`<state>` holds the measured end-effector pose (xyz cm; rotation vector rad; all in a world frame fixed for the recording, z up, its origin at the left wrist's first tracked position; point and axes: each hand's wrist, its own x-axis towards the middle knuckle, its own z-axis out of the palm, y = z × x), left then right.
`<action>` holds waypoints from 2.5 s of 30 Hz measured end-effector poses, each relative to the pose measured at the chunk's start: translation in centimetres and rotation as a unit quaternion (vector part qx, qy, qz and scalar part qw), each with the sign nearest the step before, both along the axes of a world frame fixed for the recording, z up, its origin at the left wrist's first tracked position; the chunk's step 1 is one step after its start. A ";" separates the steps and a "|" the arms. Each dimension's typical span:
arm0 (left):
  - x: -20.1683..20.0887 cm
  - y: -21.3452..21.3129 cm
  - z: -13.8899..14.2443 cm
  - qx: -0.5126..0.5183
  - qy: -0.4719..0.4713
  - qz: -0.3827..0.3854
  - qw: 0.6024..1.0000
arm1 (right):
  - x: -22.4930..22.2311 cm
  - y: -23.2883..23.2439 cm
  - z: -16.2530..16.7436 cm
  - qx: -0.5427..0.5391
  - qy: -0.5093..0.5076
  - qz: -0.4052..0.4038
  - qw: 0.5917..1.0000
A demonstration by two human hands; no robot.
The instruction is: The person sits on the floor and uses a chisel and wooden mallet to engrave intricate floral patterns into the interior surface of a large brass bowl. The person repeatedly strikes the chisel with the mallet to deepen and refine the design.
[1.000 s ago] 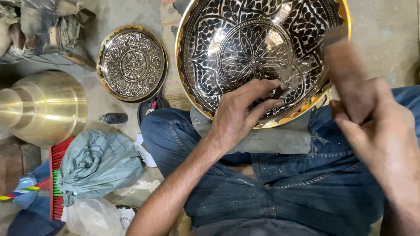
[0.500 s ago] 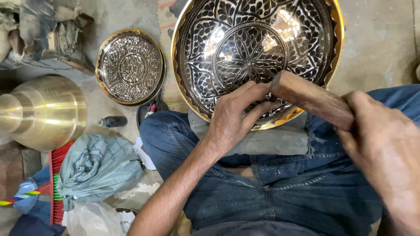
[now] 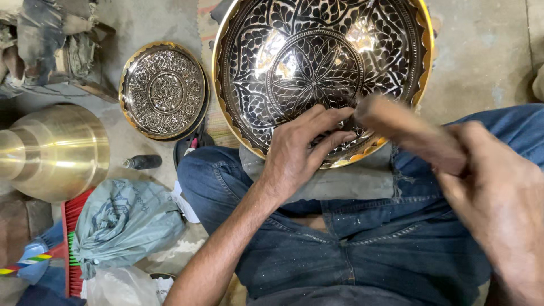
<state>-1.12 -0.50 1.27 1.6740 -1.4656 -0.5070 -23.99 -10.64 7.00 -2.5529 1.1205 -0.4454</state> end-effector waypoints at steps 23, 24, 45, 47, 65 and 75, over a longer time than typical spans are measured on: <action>0.3 0.1 -0.3 -0.037 -0.012 -0.016 0.999 | -1.3 -0.1 -1.1 0.022 0.074 -0.010 0.997; 0.3 0.1 -0.3 -0.045 -0.027 -0.013 0.999 | -1.1 0.0 -1.0 0.010 0.098 -0.005 0.995; 0.4 0.0 0.0 0.019 0.004 -0.018 1.000 | -1.2 0.4 -3.0 0.176 -0.198 -0.146 0.953; 0.4 0.0 -0.2 0.012 -0.002 -0.021 1.000 | -0.4 0.4 -2.7 0.272 -0.361 -0.178 0.874; 0.5 -0.1 -0.3 0.018 -0.004 -0.023 1.000 | -1.2 0.4 -1.6 0.144 -0.165 -0.105 0.970; 0.7 0.1 0.0 0.009 -0.020 -0.030 0.999 | -4.6 -0.8 -5.0 0.085 -0.082 -0.073 0.990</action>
